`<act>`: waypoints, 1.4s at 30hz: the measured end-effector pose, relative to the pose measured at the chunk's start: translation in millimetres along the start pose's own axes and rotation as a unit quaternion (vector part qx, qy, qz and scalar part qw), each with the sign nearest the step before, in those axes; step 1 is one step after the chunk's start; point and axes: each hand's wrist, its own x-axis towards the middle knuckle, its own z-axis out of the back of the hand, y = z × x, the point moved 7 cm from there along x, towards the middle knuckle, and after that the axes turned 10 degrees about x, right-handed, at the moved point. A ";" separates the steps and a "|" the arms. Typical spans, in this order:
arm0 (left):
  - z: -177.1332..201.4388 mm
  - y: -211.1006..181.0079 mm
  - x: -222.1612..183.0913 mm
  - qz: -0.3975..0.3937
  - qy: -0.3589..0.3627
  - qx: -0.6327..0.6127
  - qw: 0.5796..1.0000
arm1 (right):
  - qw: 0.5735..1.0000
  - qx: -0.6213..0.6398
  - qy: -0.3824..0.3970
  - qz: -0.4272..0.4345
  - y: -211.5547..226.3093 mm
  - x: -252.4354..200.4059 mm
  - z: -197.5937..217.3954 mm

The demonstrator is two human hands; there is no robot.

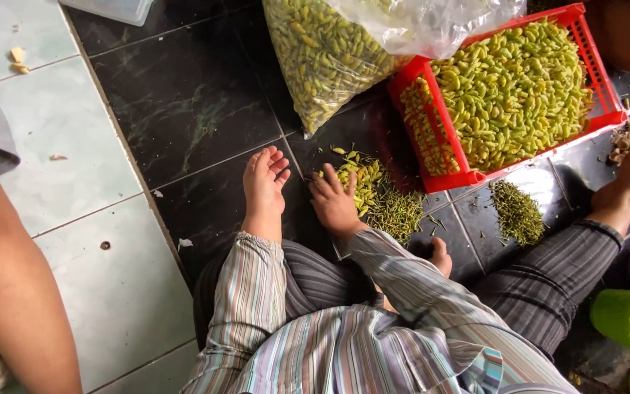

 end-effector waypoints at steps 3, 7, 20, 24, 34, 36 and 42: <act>-2.5 -4.1 -6.5 -0.002 0.002 0.002 1.000 | 0.994 0.048 -0.089 -0.046 -38.2 -5.7 24.4; -5.0 -9.1 -12.7 -0.003 0.005 -0.002 1.000 | 0.986 -0.011 -0.126 -0.110 -112.9 6.9 22.9; -18.5 -0.3 -12.9 0.009 0.060 0.095 0.994 | 0.954 0.128 0.041 -0.269 -152.4 15.6 8.5; -24.3 59.3 15.4 -0.064 0.159 0.330 0.928 | 0.917 0.344 -0.133 -0.149 -110.0 10.1 71.9; -61.5 74.0 -25.6 -0.102 0.370 0.399 0.832 | 0.583 0.717 -0.173 -0.341 -42.0 -22.4 108.1; -56.1 79.6 -14.6 -0.114 0.348 0.430 0.825 | 0.557 0.730 -0.175 -0.356 -37.9 -22.1 112.4; -60.8 66.5 -24.2 -0.108 0.356 0.413 0.831 | 0.616 0.682 -0.146 -0.367 -66.4 -47.5 98.2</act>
